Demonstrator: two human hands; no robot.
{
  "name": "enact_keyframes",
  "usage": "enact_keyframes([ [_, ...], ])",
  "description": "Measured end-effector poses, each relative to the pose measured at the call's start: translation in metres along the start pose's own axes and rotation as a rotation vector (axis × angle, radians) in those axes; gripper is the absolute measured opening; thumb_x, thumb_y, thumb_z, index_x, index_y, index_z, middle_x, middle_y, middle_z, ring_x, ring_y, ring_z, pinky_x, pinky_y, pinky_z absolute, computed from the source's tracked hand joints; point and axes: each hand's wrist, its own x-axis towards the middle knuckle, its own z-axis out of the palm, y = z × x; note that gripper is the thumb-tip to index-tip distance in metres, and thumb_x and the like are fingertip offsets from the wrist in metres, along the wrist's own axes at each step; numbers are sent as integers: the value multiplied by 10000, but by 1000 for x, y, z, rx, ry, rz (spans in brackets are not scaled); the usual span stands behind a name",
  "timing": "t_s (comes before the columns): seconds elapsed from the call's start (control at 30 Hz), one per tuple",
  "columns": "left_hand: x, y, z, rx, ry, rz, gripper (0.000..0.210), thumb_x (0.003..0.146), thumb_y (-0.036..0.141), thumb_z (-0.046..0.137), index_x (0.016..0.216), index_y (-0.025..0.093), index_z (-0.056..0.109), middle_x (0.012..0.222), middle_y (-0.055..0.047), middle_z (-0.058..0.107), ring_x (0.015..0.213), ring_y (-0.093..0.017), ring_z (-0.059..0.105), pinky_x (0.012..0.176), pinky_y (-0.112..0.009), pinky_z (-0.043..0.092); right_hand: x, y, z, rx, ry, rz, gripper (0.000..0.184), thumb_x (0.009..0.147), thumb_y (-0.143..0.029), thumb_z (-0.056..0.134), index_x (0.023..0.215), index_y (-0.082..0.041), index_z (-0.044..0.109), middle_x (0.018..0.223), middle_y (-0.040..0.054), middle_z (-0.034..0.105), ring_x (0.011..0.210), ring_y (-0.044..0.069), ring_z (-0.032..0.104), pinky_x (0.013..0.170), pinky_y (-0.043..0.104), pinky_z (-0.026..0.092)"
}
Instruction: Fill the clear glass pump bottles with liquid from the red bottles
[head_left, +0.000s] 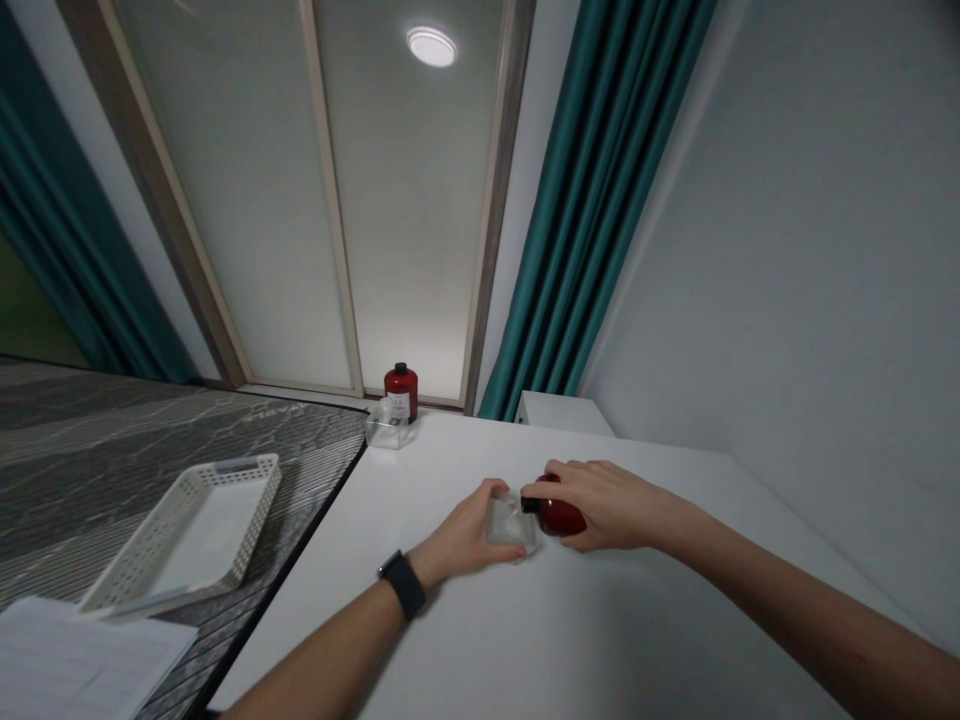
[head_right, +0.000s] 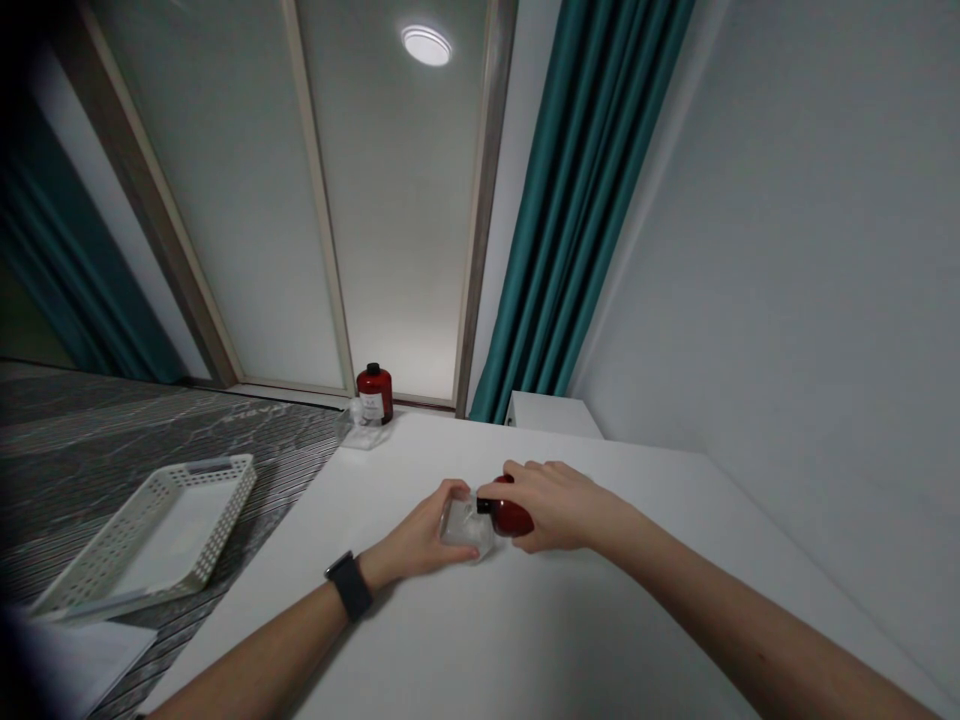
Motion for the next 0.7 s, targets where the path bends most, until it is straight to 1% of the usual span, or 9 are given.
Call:
enact_keyframes([
  [0.2, 0, 0, 0, 8, -6, -4, 666, 668, 281, 851, 1190, 191, 448, 1161, -78, 618, 1045, -266, 609, 909, -389, 485, 0, 1, 1, -17, -2, -8, 594, 789, -298, 669, 1356, -350, 500, 1107, 79, 627, 897, 288, 674, 723, 360, 456],
  [0.47, 0, -1, -1, 2, 1, 16, 660, 670, 281, 851, 1185, 192, 450, 1149, -74, 614, 1033, -257, 602, 894, -375, 479, 1, -1, -1, -1, -26, 9, 603, 792, -306, 674, 1366, -356, 496, 1132, 87, 624, 902, 302, 672, 739, 385, 464],
  [0.7, 0, -1, 0, 2, 1, 9, 652, 671, 267, 851, 1182, 189, 453, 1142, -73, 617, 1021, -254, 607, 880, -366, 480, 2, 0, 0, -9, -13, 5, 597, 786, -292, 677, 1356, -346, 510, 1122, 89, 626, 893, 304, 671, 714, 375, 446],
])
